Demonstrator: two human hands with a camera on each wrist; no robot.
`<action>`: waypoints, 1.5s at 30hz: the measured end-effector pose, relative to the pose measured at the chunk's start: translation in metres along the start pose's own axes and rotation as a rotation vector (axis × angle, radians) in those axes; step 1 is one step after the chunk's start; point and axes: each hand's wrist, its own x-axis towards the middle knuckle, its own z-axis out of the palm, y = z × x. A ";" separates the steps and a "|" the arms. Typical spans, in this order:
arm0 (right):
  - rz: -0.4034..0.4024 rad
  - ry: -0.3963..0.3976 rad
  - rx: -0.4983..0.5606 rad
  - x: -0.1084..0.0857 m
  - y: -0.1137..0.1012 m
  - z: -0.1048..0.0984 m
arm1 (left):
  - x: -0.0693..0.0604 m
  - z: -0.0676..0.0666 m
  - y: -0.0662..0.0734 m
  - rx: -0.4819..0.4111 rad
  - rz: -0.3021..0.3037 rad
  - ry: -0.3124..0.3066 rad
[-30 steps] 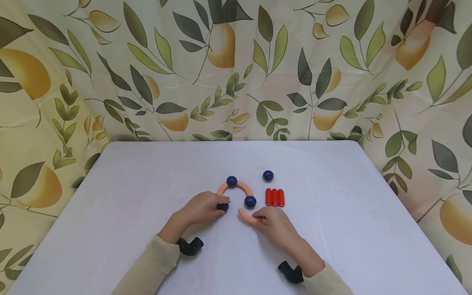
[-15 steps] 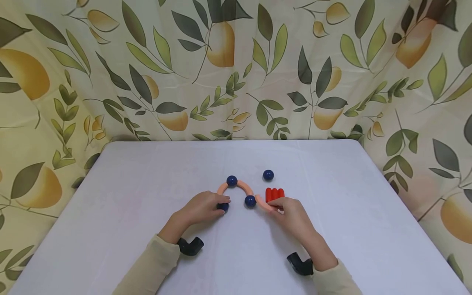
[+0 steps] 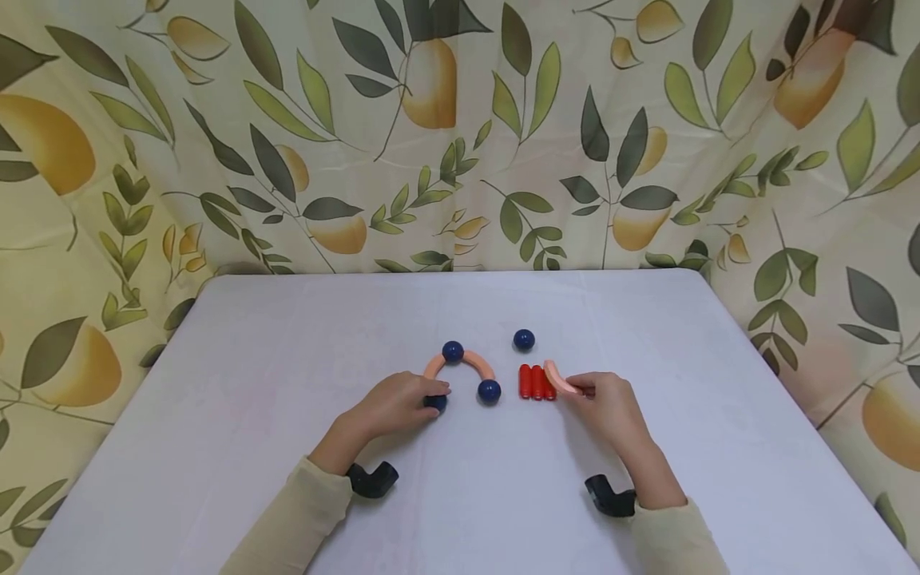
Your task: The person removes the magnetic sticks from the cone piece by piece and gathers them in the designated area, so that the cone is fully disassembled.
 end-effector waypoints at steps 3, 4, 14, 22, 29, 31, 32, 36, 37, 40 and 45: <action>0.035 -0.007 -0.008 0.002 0.008 -0.002 | 0.000 0.000 0.000 0.002 0.001 0.002; 0.051 -0.011 -0.010 0.003 0.010 -0.002 | 0.000 0.000 0.000 0.002 0.001 0.003; 0.193 -0.040 -0.025 0.008 0.022 -0.002 | 0.001 0.001 0.000 0.008 -0.009 0.001; 0.286 -0.061 -0.030 0.011 0.010 0.004 | -0.001 -0.002 -0.001 -0.005 0.002 0.012; 0.274 -0.067 -0.021 0.013 0.002 0.010 | -0.001 -0.002 0.000 -0.005 -0.008 -0.006; 0.252 -0.062 -0.018 0.013 0.003 0.012 | -0.002 -0.002 0.000 -0.003 -0.015 -0.003; 0.243 -0.058 -0.017 0.014 0.003 0.012 | -0.002 -0.002 -0.001 -0.008 -0.021 0.000; 0.223 -0.058 -0.013 0.014 0.002 0.013 | -0.003 -0.001 -0.001 -0.034 -0.048 0.016; 0.230 -0.061 -0.010 0.014 0.002 0.013 | -0.003 -0.001 -0.001 -0.039 -0.054 0.018; 0.264 -0.075 0.009 0.014 0.001 0.011 | -0.003 -0.001 -0.001 -0.035 -0.064 0.022; 0.291 -0.009 0.022 0.015 -0.005 0.007 | -0.004 -0.002 -0.001 -0.026 -0.073 0.035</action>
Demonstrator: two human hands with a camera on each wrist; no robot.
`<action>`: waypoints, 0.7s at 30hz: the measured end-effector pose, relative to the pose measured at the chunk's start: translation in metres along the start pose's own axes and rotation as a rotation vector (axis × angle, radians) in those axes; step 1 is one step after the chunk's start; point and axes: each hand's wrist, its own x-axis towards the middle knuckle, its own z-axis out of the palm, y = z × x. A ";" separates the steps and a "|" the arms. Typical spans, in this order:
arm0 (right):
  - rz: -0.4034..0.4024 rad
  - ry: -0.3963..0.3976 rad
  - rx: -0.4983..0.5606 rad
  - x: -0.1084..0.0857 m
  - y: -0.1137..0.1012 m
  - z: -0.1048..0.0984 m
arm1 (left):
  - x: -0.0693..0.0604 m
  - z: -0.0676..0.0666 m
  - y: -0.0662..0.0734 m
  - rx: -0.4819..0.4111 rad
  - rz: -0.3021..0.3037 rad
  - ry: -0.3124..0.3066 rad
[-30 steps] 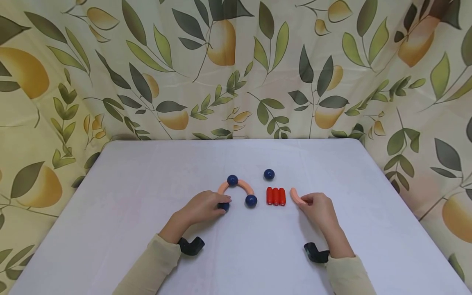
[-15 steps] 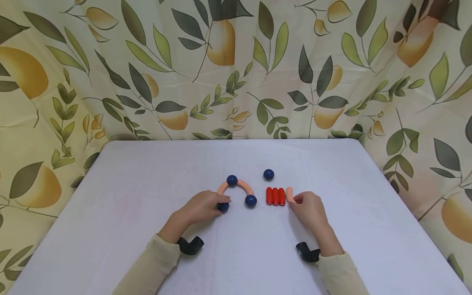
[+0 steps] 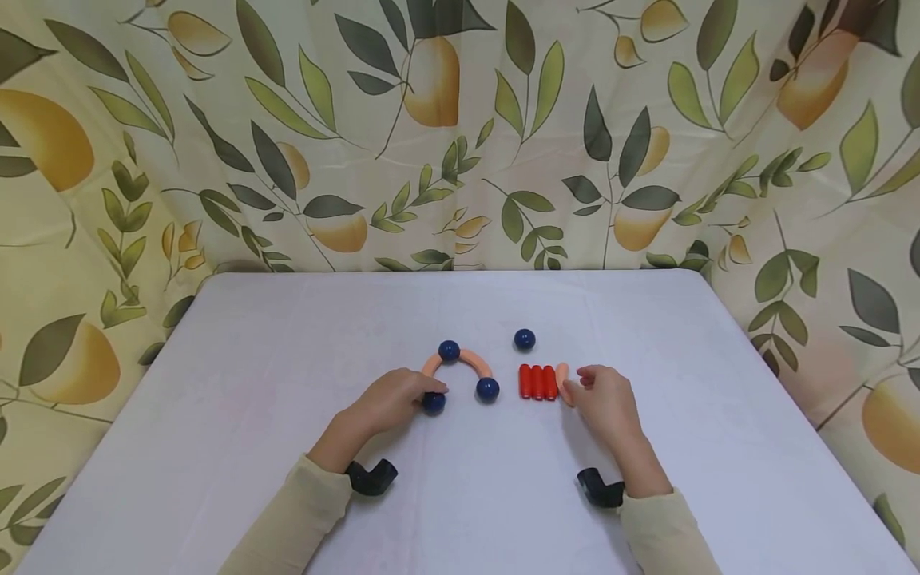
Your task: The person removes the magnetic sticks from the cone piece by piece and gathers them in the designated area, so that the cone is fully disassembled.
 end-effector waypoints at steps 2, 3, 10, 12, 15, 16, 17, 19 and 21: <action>-0.029 0.036 0.009 0.000 -0.007 -0.001 | -0.001 -0.001 -0.001 -0.001 -0.005 0.005; -0.046 0.045 0.019 0.000 -0.011 -0.001 | -0.001 -0.001 -0.002 -0.001 -0.011 0.005; -0.226 0.017 0.083 -0.007 -0.046 0.011 | 0.000 -0.003 -0.007 0.028 -0.070 0.007; -0.275 -0.001 0.104 -0.010 -0.054 0.019 | 0.000 -0.002 -0.007 0.056 -0.064 0.003; -0.349 -0.043 0.126 -0.014 -0.062 0.031 | 0.001 0.000 -0.005 0.128 -0.013 0.003; -0.365 -0.060 0.127 -0.016 -0.064 0.035 | 0.001 0.001 -0.003 0.153 0.011 0.003; -0.386 -0.076 0.130 -0.016 -0.066 0.038 | 0.001 0.002 -0.002 0.179 0.035 0.006; -0.421 -0.096 0.132 -0.018 -0.068 0.043 | 0.001 0.004 0.001 0.214 0.070 0.014; -0.442 -0.104 0.132 -0.019 -0.069 0.047 | 0.000 0.005 0.004 0.217 0.077 0.016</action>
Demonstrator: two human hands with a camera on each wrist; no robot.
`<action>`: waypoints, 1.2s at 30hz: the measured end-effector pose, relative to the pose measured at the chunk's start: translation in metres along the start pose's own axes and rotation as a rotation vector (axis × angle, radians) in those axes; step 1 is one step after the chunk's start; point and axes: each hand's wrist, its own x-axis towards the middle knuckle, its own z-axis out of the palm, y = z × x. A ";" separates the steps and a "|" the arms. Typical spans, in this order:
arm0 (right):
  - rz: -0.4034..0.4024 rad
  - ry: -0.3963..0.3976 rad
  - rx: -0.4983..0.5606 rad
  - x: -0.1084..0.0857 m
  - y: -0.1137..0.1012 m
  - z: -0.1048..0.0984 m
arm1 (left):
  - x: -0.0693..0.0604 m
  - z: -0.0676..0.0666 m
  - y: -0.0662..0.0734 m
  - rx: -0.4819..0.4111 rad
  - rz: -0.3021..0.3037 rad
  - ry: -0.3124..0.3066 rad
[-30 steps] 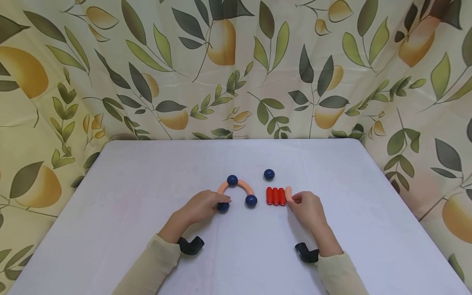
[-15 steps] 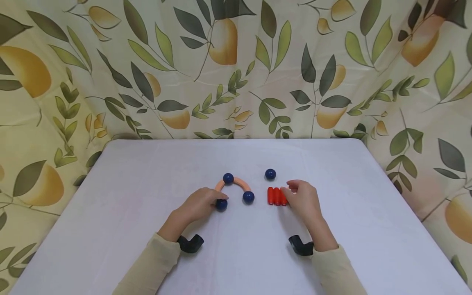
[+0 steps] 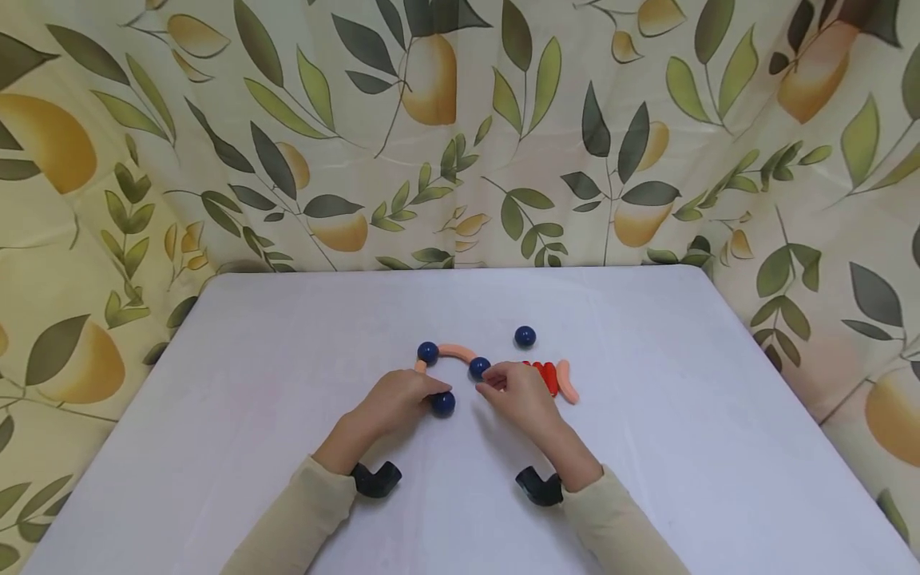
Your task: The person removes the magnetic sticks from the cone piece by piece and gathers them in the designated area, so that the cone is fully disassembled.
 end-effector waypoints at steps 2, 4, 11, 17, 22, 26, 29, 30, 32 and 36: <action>-0.013 -0.003 -0.002 0.001 -0.001 0.003 | 0.000 0.001 0.001 0.006 -0.011 0.002; -0.008 -0.018 -0.005 0.001 -0.001 0.005 | 0.001 0.001 0.001 0.003 -0.024 -0.001; -0.009 -0.139 0.022 0.001 -0.002 0.016 | 0.006 0.003 0.006 -0.028 0.027 0.012; -0.015 -0.197 -0.005 0.004 -0.003 0.027 | 0.004 0.001 0.004 -0.039 -0.027 -0.009; -0.075 -0.214 -0.043 0.004 0.001 0.036 | 0.002 0.000 0.000 -0.035 -0.022 -0.008; -0.141 -0.197 -0.059 0.003 0.002 0.035 | 0.003 0.007 -0.004 -0.088 0.005 0.031; -0.163 -0.197 -0.067 0.001 0.002 0.031 | 0.005 0.007 -0.003 -0.120 -0.002 0.027; -0.157 -0.201 -0.070 0.000 0.002 0.030 | 0.005 0.006 -0.002 -0.121 -0.010 0.021; -0.121 -0.203 -0.077 -0.001 0.002 0.026 | 0.005 0.007 -0.001 -0.110 -0.020 0.019; -0.030 -0.157 -0.096 -0.001 0.004 0.015 | 0.004 0.005 0.001 -0.072 -0.048 0.005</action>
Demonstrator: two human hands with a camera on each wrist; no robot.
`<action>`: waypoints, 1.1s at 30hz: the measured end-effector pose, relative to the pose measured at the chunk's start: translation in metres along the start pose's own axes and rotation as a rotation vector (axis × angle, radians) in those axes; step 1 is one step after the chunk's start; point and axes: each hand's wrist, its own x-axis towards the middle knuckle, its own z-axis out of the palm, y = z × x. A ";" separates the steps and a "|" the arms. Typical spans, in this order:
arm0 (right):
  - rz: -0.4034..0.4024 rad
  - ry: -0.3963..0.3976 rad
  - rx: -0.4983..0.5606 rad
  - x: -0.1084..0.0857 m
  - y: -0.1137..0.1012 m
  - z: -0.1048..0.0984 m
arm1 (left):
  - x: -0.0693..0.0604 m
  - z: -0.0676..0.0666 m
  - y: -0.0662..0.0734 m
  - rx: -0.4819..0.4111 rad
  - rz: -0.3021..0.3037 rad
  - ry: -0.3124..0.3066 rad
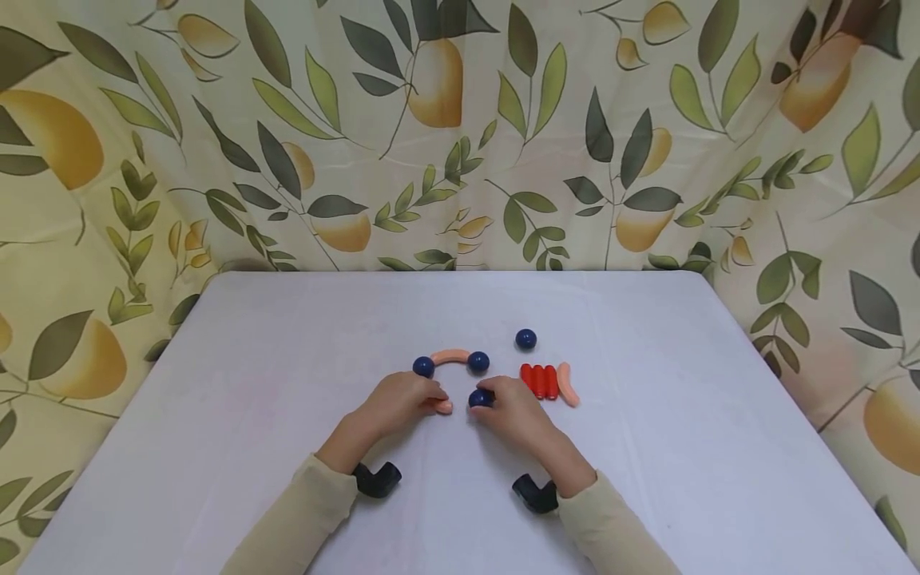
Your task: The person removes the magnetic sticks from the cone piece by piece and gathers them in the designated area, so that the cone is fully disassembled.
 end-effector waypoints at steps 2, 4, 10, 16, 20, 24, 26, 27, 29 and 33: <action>0.018 0.028 -0.011 0.000 0.003 -0.006 | 0.000 0.002 -0.002 0.027 0.004 0.003; 0.017 0.043 -0.027 0.000 0.006 -0.013 | 0.000 0.003 -0.003 0.051 0.016 0.007; 0.048 0.087 -0.028 0.003 0.024 -0.035 | -0.002 0.002 -0.003 0.074 0.045 0.024; 0.216 0.101 0.009 0.005 0.044 -0.060 | -0.002 0.002 -0.001 0.078 0.051 0.018; 0.250 0.105 0.004 0.011 0.056 -0.071 | -0.001 0.002 -0.001 0.088 0.053 0.027; 0.221 0.117 -0.009 0.019 0.067 -0.079 | -0.001 0.004 -0.002 0.082 0.055 0.042; 0.213 0.107 -0.016 0.023 0.073 -0.082 | -0.001 0.004 -0.002 0.071 0.054 0.046; 0.216 0.098 -0.017 0.025 0.076 -0.083 | -0.001 0.004 -0.002 0.063 0.052 0.046; 0.225 0.079 -0.022 0.030 0.080 -0.084 | -0.001 0.004 -0.002 0.047 0.048 0.046; 0.233 0.045 -0.023 0.038 0.086 -0.084 | -0.002 0.005 -0.003 0.047 0.043 0.042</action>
